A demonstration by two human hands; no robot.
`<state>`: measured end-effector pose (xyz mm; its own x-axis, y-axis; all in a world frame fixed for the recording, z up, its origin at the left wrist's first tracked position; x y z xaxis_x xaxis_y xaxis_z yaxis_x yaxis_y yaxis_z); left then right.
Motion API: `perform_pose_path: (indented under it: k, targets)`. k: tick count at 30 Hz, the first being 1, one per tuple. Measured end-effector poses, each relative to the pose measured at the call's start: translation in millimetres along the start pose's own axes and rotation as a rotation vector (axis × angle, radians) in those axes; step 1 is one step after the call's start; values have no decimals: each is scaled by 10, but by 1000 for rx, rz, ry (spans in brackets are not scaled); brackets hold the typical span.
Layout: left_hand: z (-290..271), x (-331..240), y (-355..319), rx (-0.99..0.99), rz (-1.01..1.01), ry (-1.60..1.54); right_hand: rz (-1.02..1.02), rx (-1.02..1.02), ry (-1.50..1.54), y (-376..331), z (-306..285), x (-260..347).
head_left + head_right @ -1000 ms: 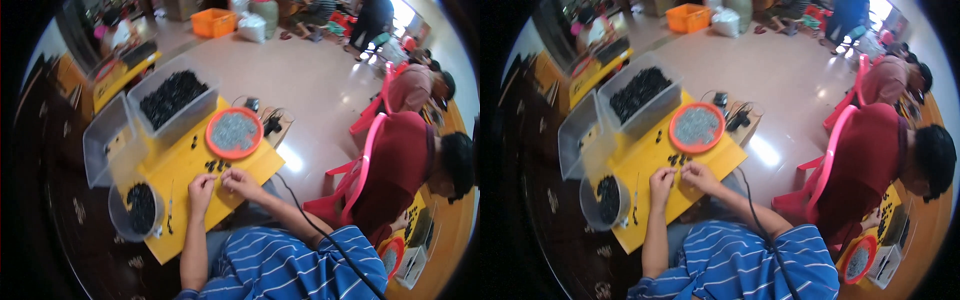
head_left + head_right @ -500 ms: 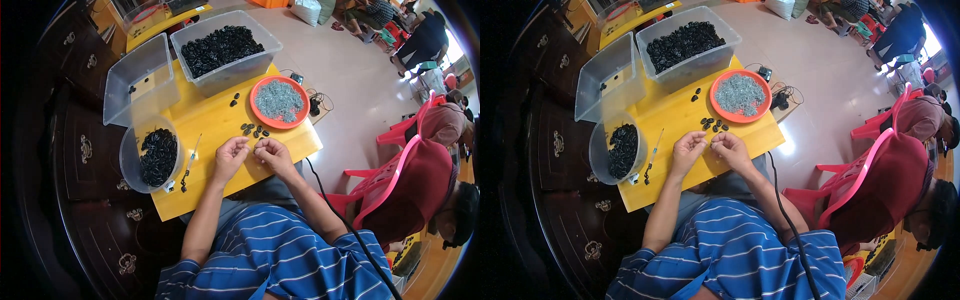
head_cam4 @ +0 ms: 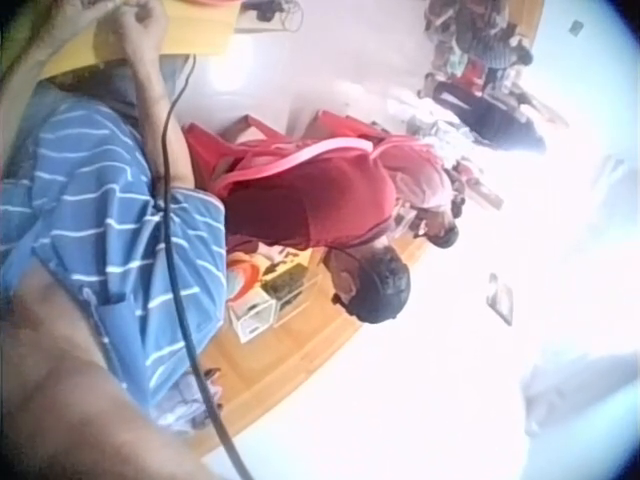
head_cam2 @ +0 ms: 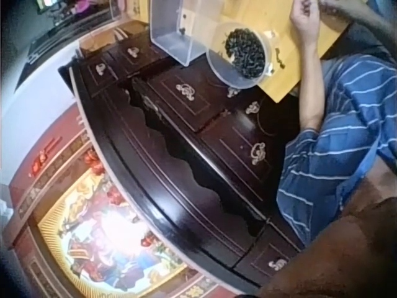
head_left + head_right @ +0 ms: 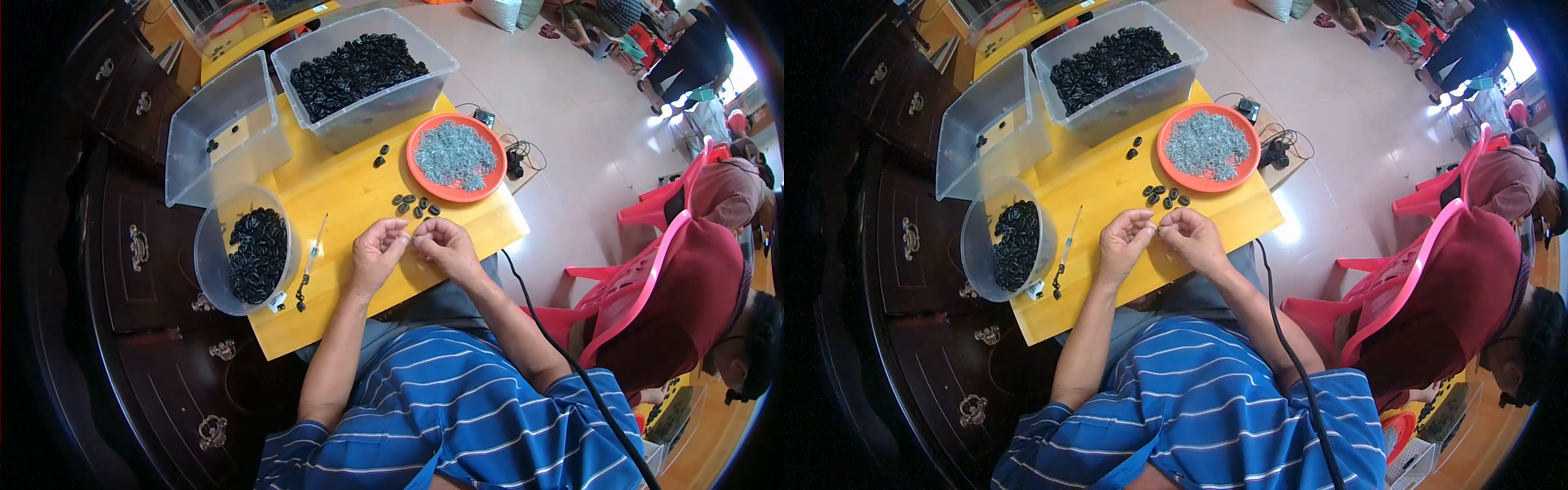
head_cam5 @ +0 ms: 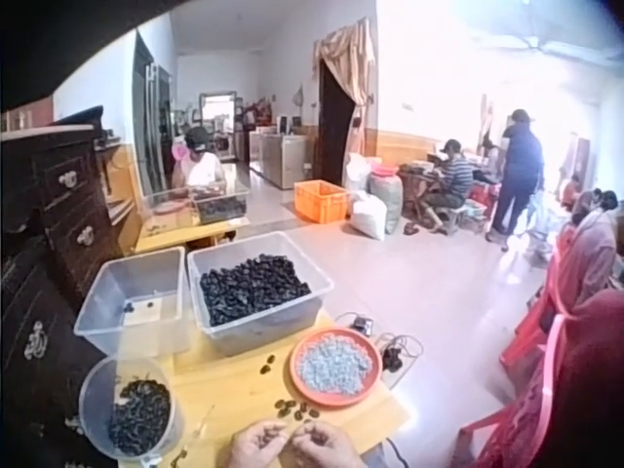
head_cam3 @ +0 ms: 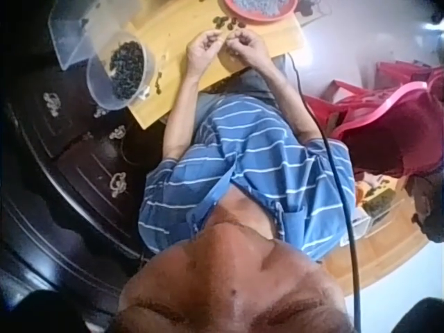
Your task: The person assembles small black plastic components by hand at a workbench.
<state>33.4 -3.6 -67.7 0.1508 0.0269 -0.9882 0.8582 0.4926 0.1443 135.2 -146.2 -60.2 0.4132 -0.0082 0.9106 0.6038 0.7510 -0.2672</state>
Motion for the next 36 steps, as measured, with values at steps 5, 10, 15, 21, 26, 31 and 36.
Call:
perform_pose_path:
  k: [5, 10, 15, 21, 26, 31, 36]
  targets:
    - [1, -14, -2, -15, 4, 4, 2, -16, -6, 9, -16, -14]
    - [-12, 27, -17, 0, 10, -12, -10, -3, -25, -2, 1, -5]
    - [-7, 10, -14, 13, -2, 6, -8, -16, -54, 13, -6, -30]
    - [18, 15, -24, 22, 0, 65, -26, -38, -135, 49, -13, -89]
    - [24, 29, -33, -16, 60, 101, -41, -50, -184, 48, -5, -123]
    - [56, -36, -38, -17, 85, 166, -67, -60, -222, 63, -15, -131]
    - [48, -89, -40, 17, 125, 283, -48, -34, -203, 46, -18, -91]
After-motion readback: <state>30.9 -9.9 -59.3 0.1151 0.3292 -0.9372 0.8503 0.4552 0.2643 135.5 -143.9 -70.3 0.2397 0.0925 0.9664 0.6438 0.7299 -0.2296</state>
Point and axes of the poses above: each hand's wrist, its own y-axis towards the middle knuckle, its own z-axis out of the palm, x = y × z, the point moved 1 cm from there along y, towards the middle knuckle, and after that the axes turned 6 degrees about z, right-handed, at the moved point
